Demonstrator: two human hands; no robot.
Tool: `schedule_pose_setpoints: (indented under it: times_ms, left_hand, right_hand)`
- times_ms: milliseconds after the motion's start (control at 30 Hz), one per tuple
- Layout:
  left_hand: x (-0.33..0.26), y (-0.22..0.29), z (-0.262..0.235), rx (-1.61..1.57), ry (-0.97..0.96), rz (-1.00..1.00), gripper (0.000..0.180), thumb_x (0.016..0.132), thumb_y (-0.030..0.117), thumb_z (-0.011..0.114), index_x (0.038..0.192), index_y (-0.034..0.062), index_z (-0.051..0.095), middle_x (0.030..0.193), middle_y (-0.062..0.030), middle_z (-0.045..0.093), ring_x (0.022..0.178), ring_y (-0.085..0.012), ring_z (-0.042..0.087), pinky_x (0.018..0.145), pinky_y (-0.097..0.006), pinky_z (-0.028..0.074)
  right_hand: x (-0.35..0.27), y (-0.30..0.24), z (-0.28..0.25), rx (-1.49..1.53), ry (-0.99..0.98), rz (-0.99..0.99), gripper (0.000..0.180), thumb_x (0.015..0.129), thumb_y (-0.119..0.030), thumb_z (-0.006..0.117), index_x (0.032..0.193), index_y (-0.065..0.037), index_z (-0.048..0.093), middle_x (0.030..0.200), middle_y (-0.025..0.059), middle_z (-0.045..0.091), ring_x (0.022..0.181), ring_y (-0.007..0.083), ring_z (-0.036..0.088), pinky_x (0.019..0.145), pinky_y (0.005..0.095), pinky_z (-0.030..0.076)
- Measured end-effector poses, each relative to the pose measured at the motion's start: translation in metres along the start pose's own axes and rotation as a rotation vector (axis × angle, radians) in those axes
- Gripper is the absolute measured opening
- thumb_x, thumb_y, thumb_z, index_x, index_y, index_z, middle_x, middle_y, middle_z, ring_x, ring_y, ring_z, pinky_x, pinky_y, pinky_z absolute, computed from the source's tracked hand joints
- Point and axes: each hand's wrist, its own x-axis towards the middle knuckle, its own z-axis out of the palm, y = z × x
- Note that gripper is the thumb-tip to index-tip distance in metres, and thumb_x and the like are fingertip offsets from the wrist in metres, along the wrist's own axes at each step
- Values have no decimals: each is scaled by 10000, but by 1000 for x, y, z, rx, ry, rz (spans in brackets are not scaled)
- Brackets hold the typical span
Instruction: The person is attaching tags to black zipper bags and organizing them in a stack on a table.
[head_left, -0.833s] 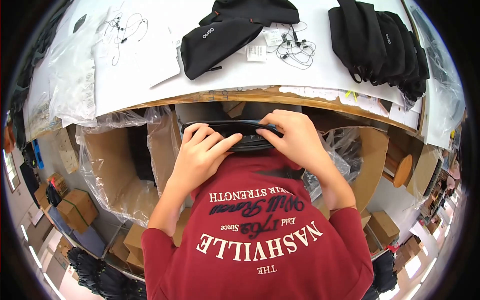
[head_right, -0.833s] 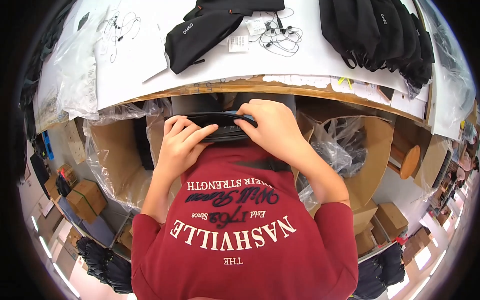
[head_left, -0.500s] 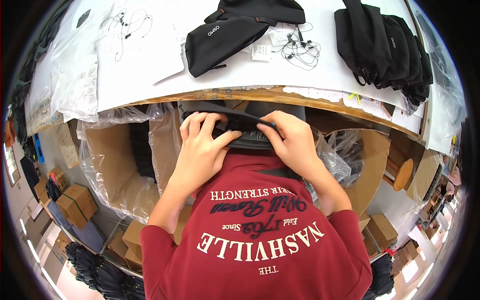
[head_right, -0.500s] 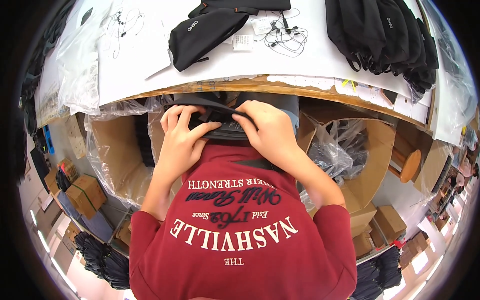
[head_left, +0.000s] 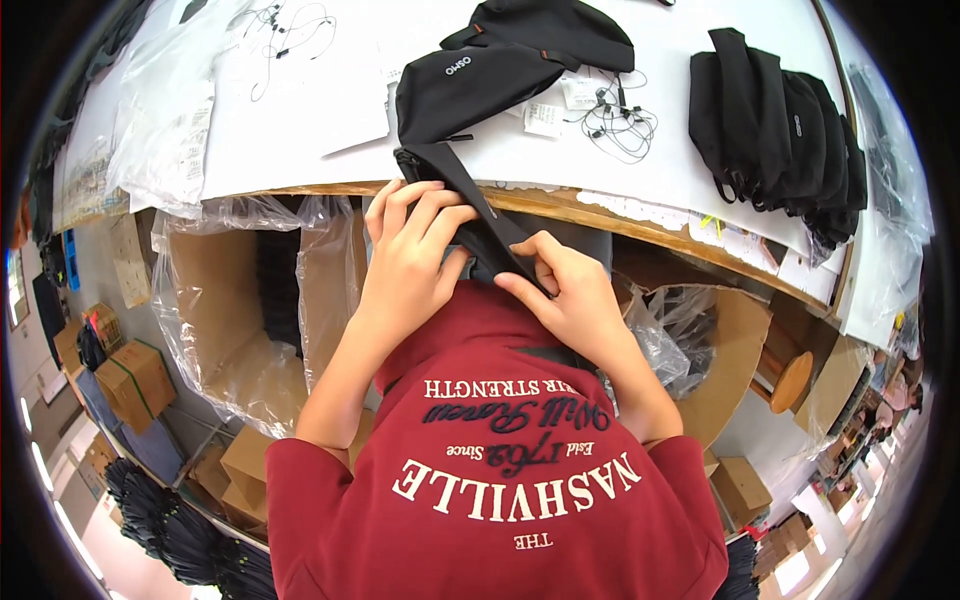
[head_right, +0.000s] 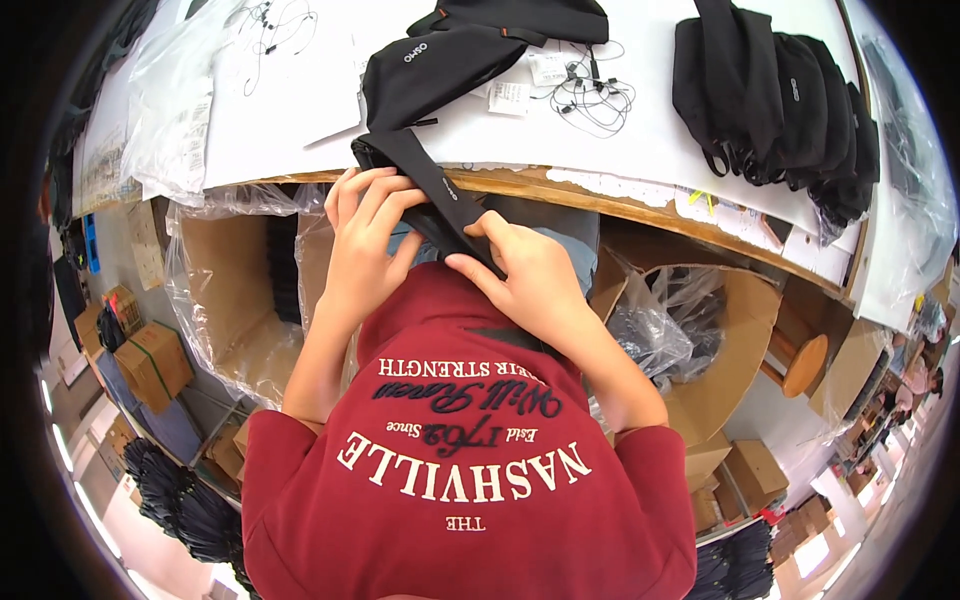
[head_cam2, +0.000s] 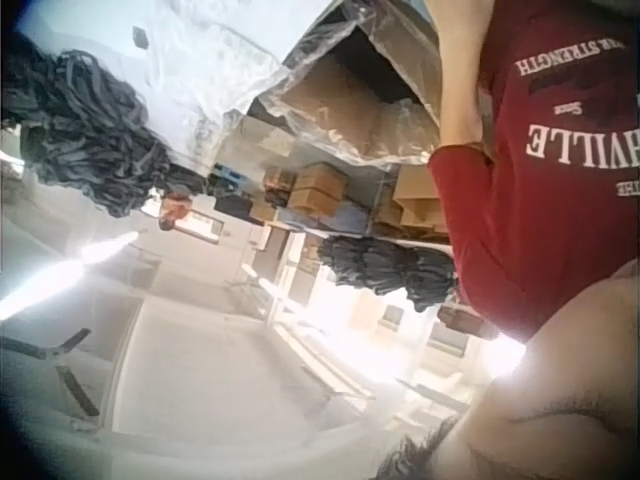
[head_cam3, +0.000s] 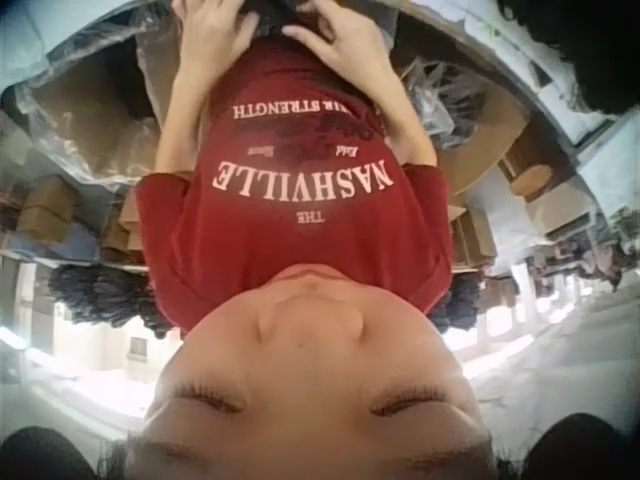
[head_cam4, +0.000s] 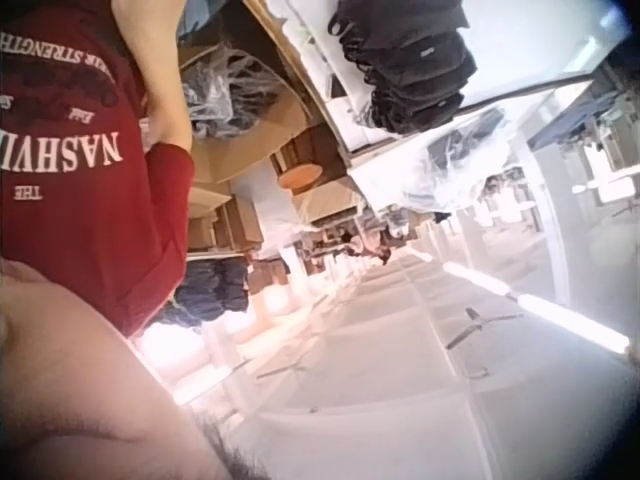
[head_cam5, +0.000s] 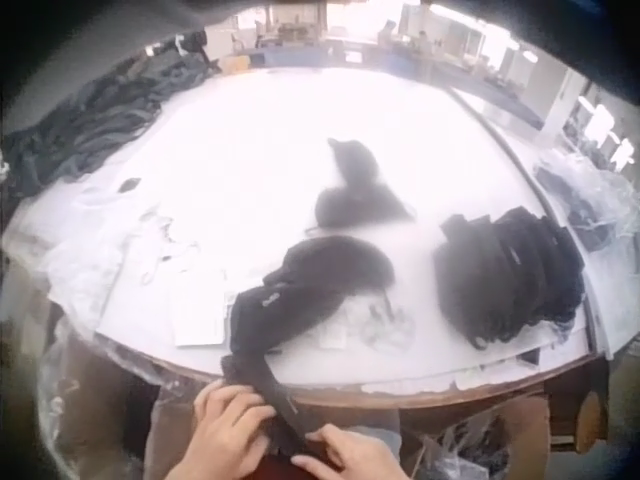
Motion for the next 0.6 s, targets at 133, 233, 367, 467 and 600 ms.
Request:
schedule_pose_setpoints:
  times_ms: [133,233,367,467,600]
  left_hand:
    - [-3,-6,6,-11,51,51,340,683,73,706,1006,120,609,1106,-33,546,1146,-244,454,1021,-432,265]
    - [-7,-4,11,-109,411,-76,508,690,206,797,1138,109,576,1211,-100,496,1175,-266,424,976,-393,272]
    - [0,-13,19,-1024,432,-586,712,766,190,772,1333,31,374,1234,-89,508,1178,-221,446,1020,-373,326]
    - [0,-19,27,-1832,49,-683,626,809,175,737,1319,20,411,1257,-86,536,1143,-177,522,986,-324,396]
    - [10,-12,27,-1834,158,-819,448,812,125,728,1197,5,533,1107,-76,627,995,-163,603,893,-300,468]
  right_hand:
    - [1,3,4,-9,30,28,203,824,-159,696,920,-20,584,562,44,379,485,154,386,477,298,340]
    - [-3,10,6,50,72,42,166,841,-153,677,902,-34,579,560,37,407,472,147,403,474,292,344]
    - [-8,1,7,430,138,114,105,876,-81,643,882,-11,566,571,-37,410,503,24,323,461,211,273]
    - [-8,-7,8,514,123,76,96,894,-63,622,875,6,559,602,-73,438,520,-3,308,465,173,251]
    - [-8,-11,15,711,208,93,85,901,-58,599,906,-33,518,706,-50,462,615,-3,375,531,168,292]
